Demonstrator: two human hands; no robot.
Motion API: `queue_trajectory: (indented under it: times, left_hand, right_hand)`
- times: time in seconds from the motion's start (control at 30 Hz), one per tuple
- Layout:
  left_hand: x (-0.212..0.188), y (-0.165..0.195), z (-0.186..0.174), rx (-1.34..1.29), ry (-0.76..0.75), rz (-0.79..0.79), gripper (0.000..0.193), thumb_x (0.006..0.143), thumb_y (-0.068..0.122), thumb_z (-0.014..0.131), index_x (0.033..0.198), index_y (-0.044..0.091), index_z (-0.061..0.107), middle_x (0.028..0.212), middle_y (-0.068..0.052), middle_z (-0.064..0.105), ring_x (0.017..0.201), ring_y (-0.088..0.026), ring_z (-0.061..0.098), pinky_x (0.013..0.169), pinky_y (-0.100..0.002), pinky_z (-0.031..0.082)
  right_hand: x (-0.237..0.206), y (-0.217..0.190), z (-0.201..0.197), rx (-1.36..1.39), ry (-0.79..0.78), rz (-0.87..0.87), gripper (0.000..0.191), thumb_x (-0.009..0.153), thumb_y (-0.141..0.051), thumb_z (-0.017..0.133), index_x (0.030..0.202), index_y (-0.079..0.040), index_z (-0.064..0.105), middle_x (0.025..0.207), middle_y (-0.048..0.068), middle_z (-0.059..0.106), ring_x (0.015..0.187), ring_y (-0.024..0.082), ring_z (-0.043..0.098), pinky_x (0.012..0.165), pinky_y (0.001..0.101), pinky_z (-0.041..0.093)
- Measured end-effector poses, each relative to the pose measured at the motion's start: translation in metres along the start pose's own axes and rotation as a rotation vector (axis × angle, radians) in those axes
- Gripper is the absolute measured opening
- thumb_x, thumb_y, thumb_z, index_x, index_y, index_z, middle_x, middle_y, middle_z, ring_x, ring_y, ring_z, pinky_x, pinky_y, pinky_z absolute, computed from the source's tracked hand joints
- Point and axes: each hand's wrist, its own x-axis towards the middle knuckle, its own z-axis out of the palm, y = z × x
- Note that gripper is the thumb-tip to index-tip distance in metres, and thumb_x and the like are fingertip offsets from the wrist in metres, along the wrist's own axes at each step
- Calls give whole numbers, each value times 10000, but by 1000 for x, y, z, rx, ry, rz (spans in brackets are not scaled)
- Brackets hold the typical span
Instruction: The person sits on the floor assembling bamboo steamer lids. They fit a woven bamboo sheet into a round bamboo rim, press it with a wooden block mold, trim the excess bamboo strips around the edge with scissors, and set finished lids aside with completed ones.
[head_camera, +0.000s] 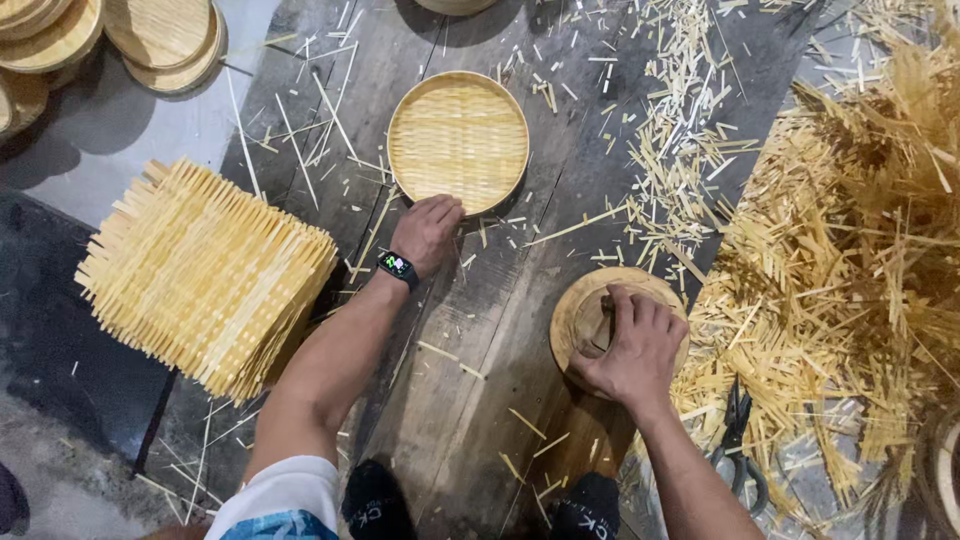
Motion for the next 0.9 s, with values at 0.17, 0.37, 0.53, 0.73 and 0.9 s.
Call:
queue_trajectory:
  times: [0.17, 0.37, 0.53, 0.73, 0.9]
  left_hand:
    - [1, 27, -22, 43, 114, -20, 390, 874, 76, 656, 1259, 9, 658, 1266, -169, 687, 1210, -350, 642, 1066, -469, 493]
    - [-48, 190, 3, -858, -114, -658, 522, 917, 349, 757, 1279, -11, 646, 1132, -182, 719, 1015, -256, 715, 881, -381, 577]
    - [-94, 258, 26, -1672, 120, -1209, 409, 973, 247, 706, 1290, -11, 697, 1122, -74, 752, 946, -123, 674, 846, -318, 561]
    - [-126, 222, 4, -1124, 23, -915, 355, 947, 209, 728, 1260, 41, 722, 1058, -34, 785, 932, -64, 696, 851, -268, 568]
    - [-143, 59, -103, -212, 74, -853, 292, 939, 73, 623, 1231, 90, 629, 1194, -164, 678, 1120, -329, 659, 921, -467, 524]
  right_hand:
    - [-1, -3, -10, -35, -43, 13, 1060, 465, -489, 888, 1391, -157, 491, 1234, 144, 534, 1193, 329, 454, 1031, 482, 316]
    - [-91, 12, -19, 1136, 113, 73, 985, 655, -482, 818, 1485, -132, 417, 1300, 65, 542, 1169, 249, 547, 963, 425, 447]
    - [-170, 32, 36, 1696, 237, 370, 624, 1002, -390, 598, 1460, 16, 478, 1381, 98, 603, 1255, 189, 580, 1067, 311, 479]
    - [-190, 35, 102, 1118, 54, 566, 426, 1044, -371, 605, 1223, 12, 653, 1063, 95, 718, 907, 172, 646, 775, 332, 526]
    - [-197, 24, 113, 1467, -37, 589, 459, 1051, -418, 615, 1189, 19, 642, 956, 107, 710, 697, 166, 652, 600, 320, 532]
